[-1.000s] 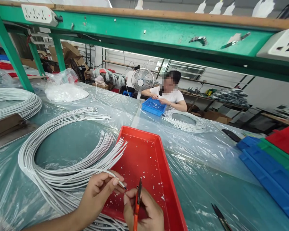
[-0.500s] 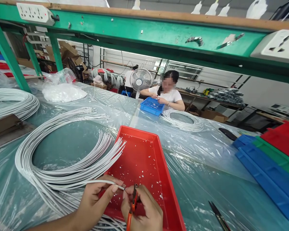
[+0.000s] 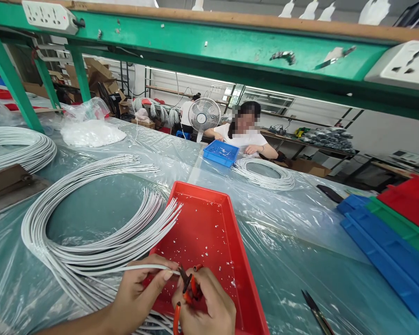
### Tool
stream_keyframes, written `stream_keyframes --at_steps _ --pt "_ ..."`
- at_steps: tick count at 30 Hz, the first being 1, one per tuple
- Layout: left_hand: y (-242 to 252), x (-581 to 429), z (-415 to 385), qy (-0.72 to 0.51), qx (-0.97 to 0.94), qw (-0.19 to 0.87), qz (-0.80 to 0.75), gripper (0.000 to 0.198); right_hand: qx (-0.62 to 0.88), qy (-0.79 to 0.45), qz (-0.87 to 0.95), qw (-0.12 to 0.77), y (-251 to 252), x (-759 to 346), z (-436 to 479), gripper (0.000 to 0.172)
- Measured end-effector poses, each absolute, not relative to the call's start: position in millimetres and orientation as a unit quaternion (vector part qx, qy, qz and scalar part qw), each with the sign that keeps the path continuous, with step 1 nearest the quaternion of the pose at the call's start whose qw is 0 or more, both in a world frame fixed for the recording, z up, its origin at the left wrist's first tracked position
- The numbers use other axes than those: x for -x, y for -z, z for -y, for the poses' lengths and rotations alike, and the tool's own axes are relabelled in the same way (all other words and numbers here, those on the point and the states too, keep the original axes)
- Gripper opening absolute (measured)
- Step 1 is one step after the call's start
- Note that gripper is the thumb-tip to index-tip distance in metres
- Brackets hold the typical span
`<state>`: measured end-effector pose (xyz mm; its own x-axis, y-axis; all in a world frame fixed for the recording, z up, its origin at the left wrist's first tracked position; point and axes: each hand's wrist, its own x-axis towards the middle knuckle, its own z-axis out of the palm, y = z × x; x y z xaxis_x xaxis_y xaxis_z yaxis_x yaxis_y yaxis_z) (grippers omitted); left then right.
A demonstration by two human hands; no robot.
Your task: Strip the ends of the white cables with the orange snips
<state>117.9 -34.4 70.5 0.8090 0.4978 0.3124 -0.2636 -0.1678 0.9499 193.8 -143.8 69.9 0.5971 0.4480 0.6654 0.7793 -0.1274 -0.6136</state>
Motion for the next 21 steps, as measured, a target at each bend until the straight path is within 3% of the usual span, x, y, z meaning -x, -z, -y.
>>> stream_keyframes --at_steps 12,21 --pt "-71.0 -122.8 38.8 -0.280 -0.604 0.737 -0.119 0.018 0.724 0.168 0.424 0.517 -70.5 -194.0 147.2 0.009" --pt "-68.5 -121.0 37.4 -0.289 -0.642 0.703 -0.098 0.018 0.723 0.159 0.430 0.516 -69.3 -196.2 147.1 0.008"
